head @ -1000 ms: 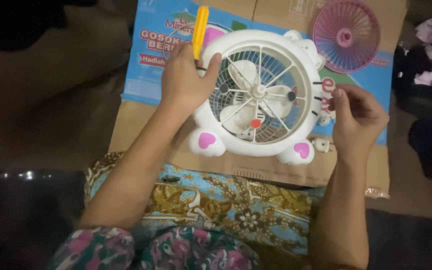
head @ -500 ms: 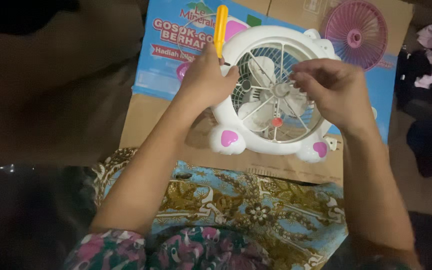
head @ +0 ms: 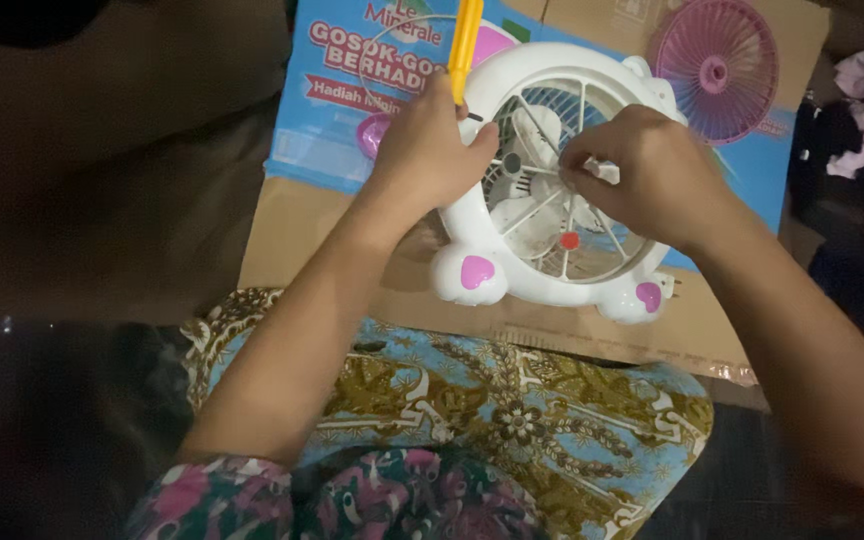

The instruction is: The person disassembles a small white electric fan by removing the front grille and fan blades, then reassembles it by reattaching the blades and securing the grille with a screwdriver.

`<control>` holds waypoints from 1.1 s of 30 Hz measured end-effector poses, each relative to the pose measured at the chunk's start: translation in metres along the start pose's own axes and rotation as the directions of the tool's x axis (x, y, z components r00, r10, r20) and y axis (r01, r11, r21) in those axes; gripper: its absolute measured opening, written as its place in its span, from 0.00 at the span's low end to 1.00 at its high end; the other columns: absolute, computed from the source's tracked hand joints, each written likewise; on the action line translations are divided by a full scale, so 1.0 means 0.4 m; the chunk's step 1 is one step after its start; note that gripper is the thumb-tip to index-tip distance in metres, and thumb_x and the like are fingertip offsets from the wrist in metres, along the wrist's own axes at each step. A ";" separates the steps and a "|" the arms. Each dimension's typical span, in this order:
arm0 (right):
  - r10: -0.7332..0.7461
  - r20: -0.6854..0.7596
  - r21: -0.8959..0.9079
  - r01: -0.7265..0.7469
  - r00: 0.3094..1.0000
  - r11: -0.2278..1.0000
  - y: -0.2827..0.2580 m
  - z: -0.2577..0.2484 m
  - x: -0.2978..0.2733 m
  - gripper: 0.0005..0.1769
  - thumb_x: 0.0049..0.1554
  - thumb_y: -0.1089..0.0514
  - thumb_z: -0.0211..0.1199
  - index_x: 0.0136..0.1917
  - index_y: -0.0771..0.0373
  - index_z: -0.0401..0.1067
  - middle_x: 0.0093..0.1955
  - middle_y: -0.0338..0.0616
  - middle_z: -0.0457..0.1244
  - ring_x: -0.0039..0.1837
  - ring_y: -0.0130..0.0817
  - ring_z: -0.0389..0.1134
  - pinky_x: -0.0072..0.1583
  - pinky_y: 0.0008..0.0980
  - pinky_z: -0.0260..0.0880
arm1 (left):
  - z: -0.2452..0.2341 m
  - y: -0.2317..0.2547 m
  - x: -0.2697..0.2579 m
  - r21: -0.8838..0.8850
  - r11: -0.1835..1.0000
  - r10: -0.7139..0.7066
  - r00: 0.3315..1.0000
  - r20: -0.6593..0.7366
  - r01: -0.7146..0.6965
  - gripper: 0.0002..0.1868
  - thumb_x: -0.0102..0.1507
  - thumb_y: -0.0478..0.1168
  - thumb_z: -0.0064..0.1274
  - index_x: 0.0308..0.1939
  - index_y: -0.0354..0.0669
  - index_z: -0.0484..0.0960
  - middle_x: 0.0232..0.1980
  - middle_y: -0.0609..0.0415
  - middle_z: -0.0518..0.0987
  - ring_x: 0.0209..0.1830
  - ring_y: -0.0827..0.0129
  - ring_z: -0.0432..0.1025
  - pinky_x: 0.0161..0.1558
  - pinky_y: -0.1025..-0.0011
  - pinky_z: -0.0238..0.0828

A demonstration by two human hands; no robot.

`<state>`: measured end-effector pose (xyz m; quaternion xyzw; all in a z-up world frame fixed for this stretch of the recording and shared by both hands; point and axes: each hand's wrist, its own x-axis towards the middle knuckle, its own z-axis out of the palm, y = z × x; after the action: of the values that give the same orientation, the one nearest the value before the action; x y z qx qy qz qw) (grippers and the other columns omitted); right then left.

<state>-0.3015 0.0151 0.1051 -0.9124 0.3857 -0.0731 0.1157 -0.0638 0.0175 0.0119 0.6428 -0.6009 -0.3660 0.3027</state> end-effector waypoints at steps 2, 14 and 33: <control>-0.027 0.008 -0.052 0.027 1.000 0.998 -0.007 -0.006 0.001 0.12 0.53 0.59 0.72 0.52 0.59 0.81 0.43 0.45 0.71 0.48 0.45 0.71 0.50 0.43 0.71 | 0.000 0.004 -0.001 -0.020 1.000 0.013 1.000 -0.012 -0.013 0.29 0.58 0.49 0.62 0.53 0.33 0.69 0.48 0.45 0.80 0.49 0.50 0.77 0.49 0.56 0.73; -0.101 0.052 -0.297 0.112 0.994 0.948 -0.026 0.004 0.023 0.12 0.52 0.58 0.72 0.51 0.58 0.82 0.37 0.45 0.67 0.46 0.42 0.69 0.50 0.43 0.71 | 0.020 -0.003 0.003 -0.017 0.992 0.125 0.988 -0.091 -0.127 0.28 0.58 0.49 0.63 0.50 0.33 0.71 0.47 0.43 0.80 0.47 0.50 0.78 0.46 0.56 0.74; 0.038 0.128 -0.470 0.027 0.991 0.882 -0.052 0.020 0.014 0.04 0.55 0.54 0.69 0.43 0.54 0.79 0.37 0.40 0.68 0.46 0.40 0.71 0.55 0.45 0.67 | 0.019 0.007 -0.006 -0.046 0.994 0.096 0.993 -0.067 -0.099 0.29 0.58 0.49 0.62 0.52 0.32 0.70 0.48 0.43 0.81 0.48 0.51 0.79 0.48 0.57 0.76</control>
<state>-0.2816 0.0262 0.1033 -0.9150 0.3857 0.0843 -0.0835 -0.0717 0.0201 0.0104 0.6164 -0.6125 -0.3446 0.3552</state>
